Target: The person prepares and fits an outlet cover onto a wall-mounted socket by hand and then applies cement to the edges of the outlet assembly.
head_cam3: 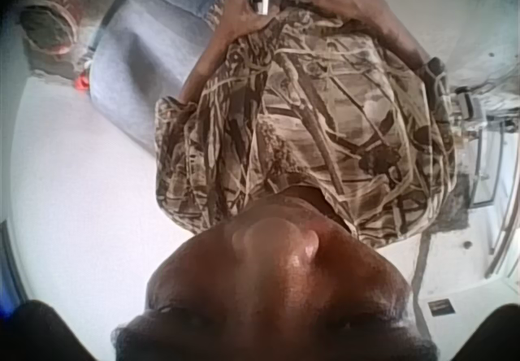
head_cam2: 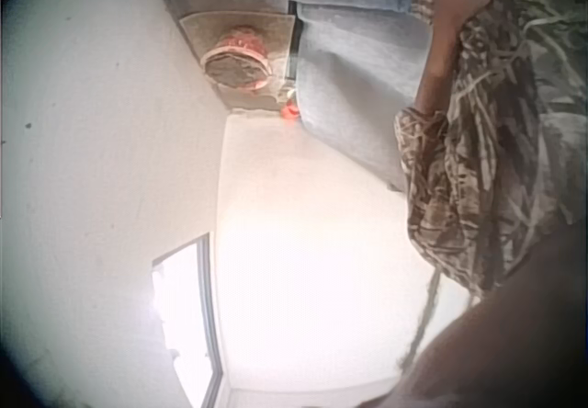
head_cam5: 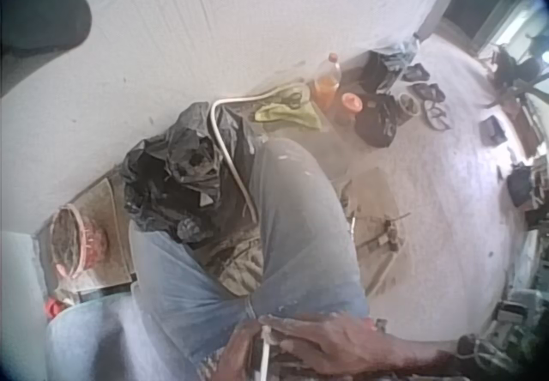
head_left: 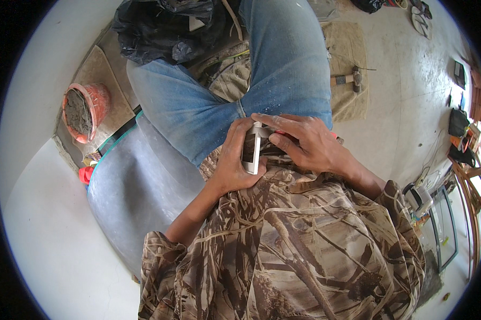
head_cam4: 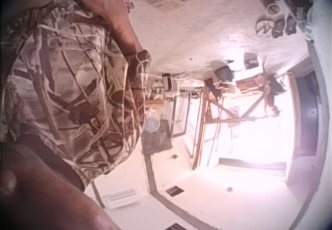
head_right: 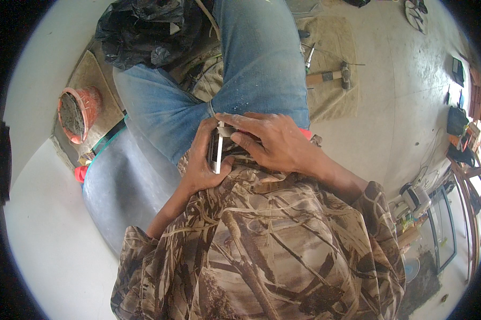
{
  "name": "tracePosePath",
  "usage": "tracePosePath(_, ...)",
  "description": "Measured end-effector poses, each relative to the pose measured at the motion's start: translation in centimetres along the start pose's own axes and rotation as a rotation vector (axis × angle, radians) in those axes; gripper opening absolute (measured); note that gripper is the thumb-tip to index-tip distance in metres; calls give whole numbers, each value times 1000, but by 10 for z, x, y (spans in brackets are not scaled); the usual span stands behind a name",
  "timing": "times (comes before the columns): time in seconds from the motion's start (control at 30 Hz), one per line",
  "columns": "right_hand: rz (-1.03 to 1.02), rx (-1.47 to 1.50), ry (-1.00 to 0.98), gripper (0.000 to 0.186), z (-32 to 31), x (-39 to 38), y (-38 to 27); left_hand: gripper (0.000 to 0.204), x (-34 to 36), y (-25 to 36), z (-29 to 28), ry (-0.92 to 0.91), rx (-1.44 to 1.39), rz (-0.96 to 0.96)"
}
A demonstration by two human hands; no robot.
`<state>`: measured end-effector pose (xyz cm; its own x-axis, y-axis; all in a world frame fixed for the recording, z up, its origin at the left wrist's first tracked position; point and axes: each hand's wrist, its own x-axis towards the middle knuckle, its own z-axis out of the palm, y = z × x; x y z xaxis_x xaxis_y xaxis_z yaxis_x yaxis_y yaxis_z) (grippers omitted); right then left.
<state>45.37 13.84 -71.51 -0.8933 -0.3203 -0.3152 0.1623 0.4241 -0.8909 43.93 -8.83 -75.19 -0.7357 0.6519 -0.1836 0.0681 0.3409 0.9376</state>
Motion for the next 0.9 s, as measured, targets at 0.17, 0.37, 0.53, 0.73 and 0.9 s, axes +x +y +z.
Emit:
tracePosePath(0.17,-12,-3,11,43,2,0,3,76,-1,-1,1,29,2,8)
tracePosePath(0.37,8,28,-4,40,0,2,3,75,-2,-1,2,25,-19,-14)
tracePosePath(0.53,-15,32,44,39,4,2,4,74,-2,-6,3,29,-13,15)
tracePosePath(0.73,191,184,156,27,-12,6,-11,75,2,1,0,8,-38,-20)
tracePosePath(0.9,22,-13,135,16,-11,0,2,75,1,-2,1,16,-33,-11)
